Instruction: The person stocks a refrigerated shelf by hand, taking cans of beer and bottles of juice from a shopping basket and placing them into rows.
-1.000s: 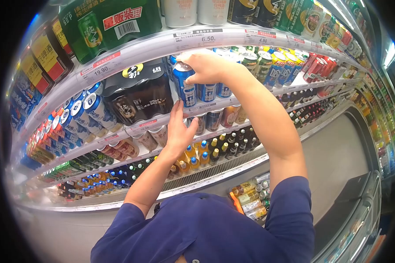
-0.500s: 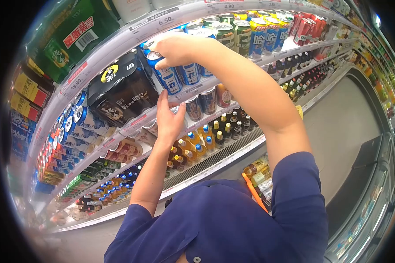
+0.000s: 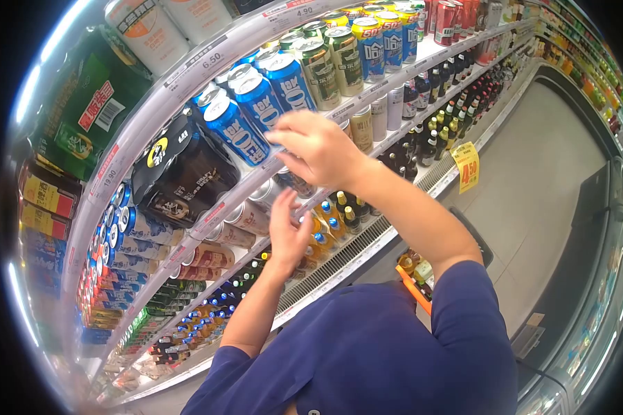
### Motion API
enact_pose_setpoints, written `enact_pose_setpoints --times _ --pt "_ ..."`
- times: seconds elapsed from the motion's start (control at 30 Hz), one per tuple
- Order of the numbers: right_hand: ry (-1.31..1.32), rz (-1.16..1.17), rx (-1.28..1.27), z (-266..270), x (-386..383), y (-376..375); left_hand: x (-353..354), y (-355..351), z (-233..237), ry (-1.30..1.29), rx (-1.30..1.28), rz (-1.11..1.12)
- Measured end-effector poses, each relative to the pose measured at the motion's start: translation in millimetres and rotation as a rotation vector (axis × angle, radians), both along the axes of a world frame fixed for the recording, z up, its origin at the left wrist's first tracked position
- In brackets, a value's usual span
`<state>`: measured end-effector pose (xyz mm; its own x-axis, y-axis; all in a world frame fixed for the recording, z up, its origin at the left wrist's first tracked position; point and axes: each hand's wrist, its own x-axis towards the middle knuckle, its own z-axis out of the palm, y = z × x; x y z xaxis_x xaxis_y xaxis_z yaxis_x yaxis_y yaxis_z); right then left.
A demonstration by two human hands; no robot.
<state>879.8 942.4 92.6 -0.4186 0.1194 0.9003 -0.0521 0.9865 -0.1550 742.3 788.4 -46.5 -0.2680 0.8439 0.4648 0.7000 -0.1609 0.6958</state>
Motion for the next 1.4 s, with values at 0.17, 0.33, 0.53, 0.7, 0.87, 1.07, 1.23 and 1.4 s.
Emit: enact_pose_setpoints --times 0.17,0.33,0.53,0.7,0.87,1.07,1.23,1.4 --pt "-0.544 -0.462 -0.878 -258 163 -113 49 -29 -81 0.156 -0.534 -0.699" --pt "-0.810 -0.811 -1.279 -303 280 -261 103 -29 -118 0.278 -0.601 -1.051" --pt "-0.547 -1.111 -1.372 -371 306 -319 182 -11 -144 0.424 -0.579 -1.323" --pt "-0.768 -1.249 -1.377 -365 304 -318 238 -30 -193 0.559 -0.529 -1.473" --pt "-0.732 -1.279 -1.378 -373 308 -316 280 -19 -191 0.795 -0.870 -1.363" --pt "-0.810 -1.227 -1.377 -382 321 -312 297 -3 -195 0.961 -0.872 -1.379" --pt "-0.721 -1.207 -1.355 -376 333 -300 307 18 -200 1.010 -0.731 -1.494" --pt "-0.764 -1.193 -1.361 -356 343 -285 311 32 -215 0.895 -0.533 -1.499"
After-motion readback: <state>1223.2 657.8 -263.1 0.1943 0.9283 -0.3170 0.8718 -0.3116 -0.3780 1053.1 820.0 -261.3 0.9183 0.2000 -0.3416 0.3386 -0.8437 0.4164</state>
